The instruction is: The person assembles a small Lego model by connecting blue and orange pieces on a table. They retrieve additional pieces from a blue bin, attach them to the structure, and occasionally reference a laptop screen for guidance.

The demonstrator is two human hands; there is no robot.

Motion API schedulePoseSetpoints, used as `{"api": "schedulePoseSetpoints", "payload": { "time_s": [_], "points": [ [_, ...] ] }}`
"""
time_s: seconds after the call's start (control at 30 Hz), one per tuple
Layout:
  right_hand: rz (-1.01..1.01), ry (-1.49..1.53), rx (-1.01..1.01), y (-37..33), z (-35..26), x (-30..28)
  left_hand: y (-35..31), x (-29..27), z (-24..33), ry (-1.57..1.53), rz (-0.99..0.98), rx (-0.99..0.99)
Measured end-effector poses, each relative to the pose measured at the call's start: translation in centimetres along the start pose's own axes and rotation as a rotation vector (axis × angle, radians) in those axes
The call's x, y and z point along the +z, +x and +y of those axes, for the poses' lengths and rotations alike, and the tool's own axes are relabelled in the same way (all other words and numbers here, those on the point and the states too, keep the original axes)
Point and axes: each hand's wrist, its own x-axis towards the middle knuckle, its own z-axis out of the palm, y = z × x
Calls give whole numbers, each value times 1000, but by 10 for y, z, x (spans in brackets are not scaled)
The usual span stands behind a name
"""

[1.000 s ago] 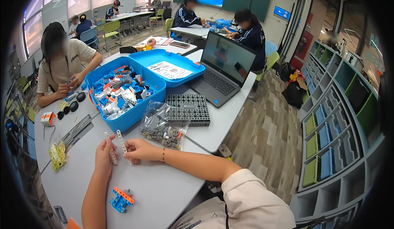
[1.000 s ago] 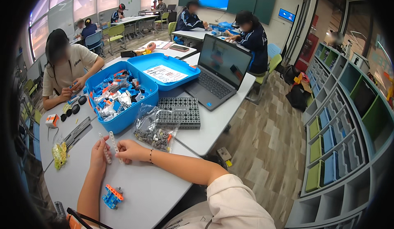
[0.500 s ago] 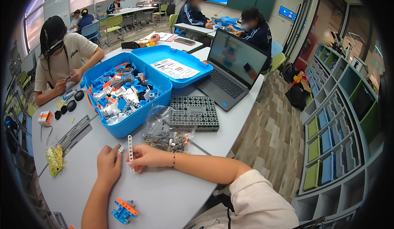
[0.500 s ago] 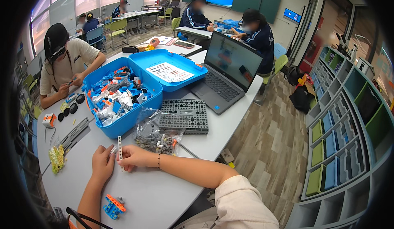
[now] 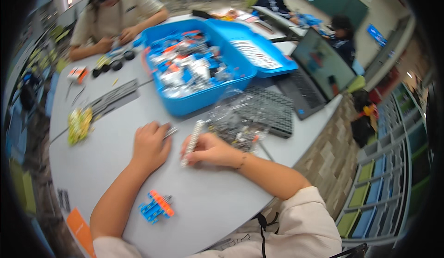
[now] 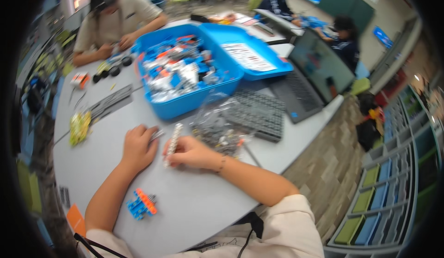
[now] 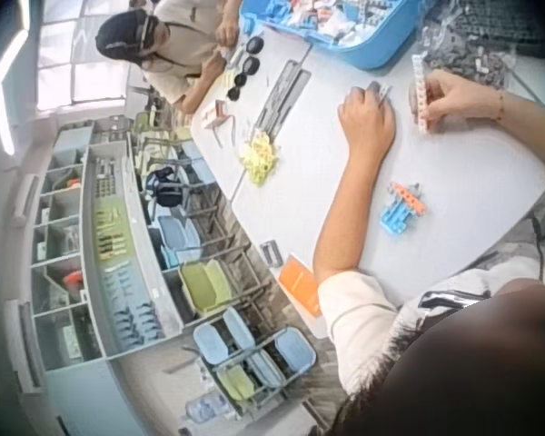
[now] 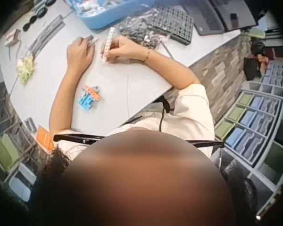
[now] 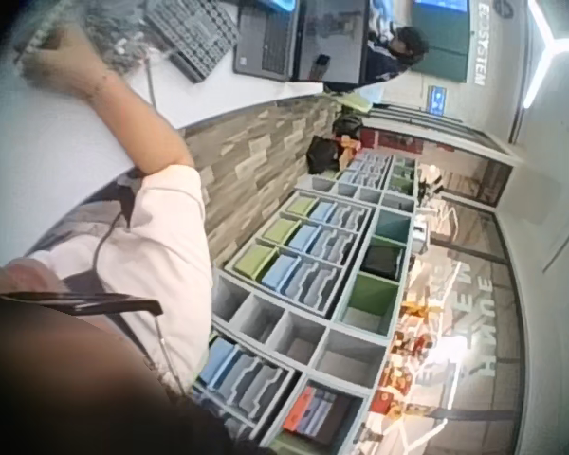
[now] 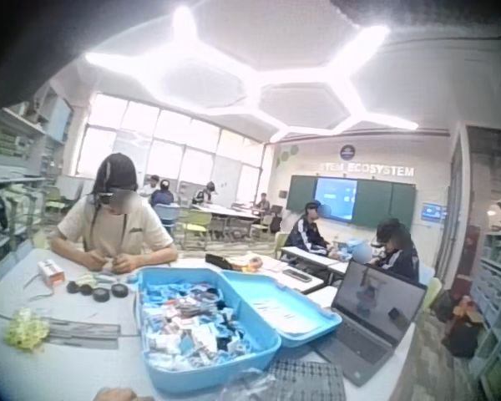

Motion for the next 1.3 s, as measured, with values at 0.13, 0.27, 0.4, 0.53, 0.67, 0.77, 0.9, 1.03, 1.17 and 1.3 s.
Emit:
{"api": "schedulePoseSetpoints", "payload": {
  "time_s": [0.13,0.27,0.4,0.53,0.67,0.77,0.9,1.03,1.17,1.3],
  "points": [
    [-4,-9,28,-4,-6,4,1,0,0,-6,3,11],
    [-28,-22,22,-8,-10,8,1,0,0,-19,4,4],
    [-53,-26,22,-11,-14,8,1,2,-1,-24,7,8],
    [-79,-34,9,-12,-15,9,1,2,0,-9,9,16],
    [-73,-14,28,-13,-15,10,2,1,1,-6,-6,13],
    [-76,-12,31,-12,-14,9,2,0,1,-3,-16,8],
    [-85,-3,-1,-10,-11,8,1,2,-1,3,-3,16],
    [-71,-8,-20,-9,-4,8,0,4,-1,-4,17,6],
    [-124,10,-58,-4,1,7,2,2,2,-9,7,16],
    [-101,70,-12,-6,1,8,4,2,6,-12,6,6]
  ]
}}
